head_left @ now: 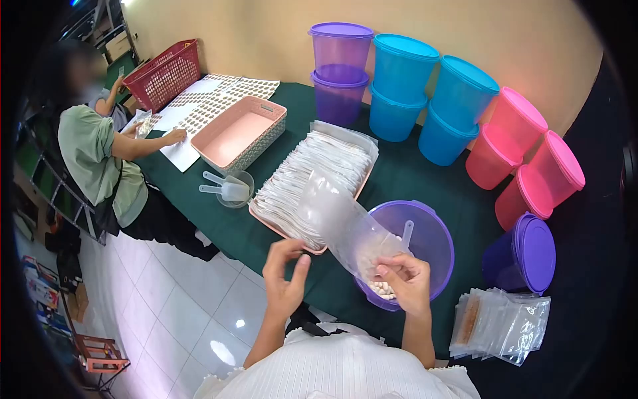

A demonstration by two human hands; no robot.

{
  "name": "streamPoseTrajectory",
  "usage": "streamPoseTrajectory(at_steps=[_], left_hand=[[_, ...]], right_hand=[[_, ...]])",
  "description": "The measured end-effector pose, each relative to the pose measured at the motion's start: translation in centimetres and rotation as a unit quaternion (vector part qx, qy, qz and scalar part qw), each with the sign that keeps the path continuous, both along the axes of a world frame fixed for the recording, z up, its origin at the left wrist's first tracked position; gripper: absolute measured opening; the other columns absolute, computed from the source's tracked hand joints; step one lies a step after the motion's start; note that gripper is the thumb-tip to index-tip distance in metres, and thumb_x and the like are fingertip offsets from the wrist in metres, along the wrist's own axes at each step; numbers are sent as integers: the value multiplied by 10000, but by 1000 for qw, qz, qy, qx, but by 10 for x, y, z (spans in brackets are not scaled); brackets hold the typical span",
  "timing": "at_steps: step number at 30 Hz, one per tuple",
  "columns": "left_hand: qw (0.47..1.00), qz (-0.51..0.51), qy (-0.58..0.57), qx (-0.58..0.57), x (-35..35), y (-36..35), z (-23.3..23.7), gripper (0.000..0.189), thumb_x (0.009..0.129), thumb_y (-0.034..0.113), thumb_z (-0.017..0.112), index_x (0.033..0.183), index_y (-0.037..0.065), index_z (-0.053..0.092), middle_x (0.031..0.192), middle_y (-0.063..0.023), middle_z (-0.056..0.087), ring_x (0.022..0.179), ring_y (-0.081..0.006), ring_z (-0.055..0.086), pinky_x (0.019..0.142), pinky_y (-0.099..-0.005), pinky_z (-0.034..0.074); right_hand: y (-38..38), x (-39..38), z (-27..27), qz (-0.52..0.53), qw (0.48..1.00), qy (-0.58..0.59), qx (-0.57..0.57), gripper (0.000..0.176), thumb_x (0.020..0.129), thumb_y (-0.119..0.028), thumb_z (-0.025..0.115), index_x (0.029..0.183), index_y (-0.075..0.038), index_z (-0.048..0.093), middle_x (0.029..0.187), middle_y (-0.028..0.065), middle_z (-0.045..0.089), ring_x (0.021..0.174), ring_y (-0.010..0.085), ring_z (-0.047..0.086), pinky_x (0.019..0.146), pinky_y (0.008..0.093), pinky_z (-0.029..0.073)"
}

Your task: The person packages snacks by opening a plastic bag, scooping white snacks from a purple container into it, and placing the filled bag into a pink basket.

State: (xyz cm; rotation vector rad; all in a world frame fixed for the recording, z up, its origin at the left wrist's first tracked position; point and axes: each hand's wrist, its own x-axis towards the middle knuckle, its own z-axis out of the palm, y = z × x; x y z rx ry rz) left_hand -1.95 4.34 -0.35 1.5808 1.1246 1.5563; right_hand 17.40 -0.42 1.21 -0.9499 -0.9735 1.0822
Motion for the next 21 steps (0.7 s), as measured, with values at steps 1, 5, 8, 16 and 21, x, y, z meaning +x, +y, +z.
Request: streamPoseTrajectory(at_steps=[1,5,8,16,21], left_hand=[[996,-86,6,16,2,-3,5,249,719,-15,576,968,-5,575,956,-117,567,869,-203,542,776,-276,412],[983,-183,11,-15,28,-23,25,290,683,22,660,966,-14,606,935,-142,610,926,-232,581,806,-292,436],[977,-209,1,-47,34,-31,23,309,709,22,651,1009,-18,585,970,-132,594,926,-201,576,799,-286,452],[938,-266,-131,-179,27,-40,7,205,800,-23,529,998,-68,558,927,-117,548,869,-163,558,791,-295,476],[941,-258,-122,-183,21,-42,10,152,805,3,540,938,-50,593,890,-106,569,805,-139,562,721,-248,483]], right_hand=[[1,0,-4,8,1000,-10,14,137,752,54,582,889,68,583,806,108,602,667,118,575,586,213,489],[1,-6,-6,42,994,-48,88,110,745,63,588,855,67,593,856,102,585,750,120,564,648,201,459],[-1,-12,-11,79,993,-8,88,115,775,38,563,888,56,577,874,106,577,781,120,558,680,217,458],[-8,-19,-17,167,985,35,33,101,834,-39,510,896,40,517,841,70,561,762,102,547,688,227,460],[-10,-19,-18,167,986,21,12,107,824,-48,528,885,38,514,805,55,549,746,83,526,660,223,457]])
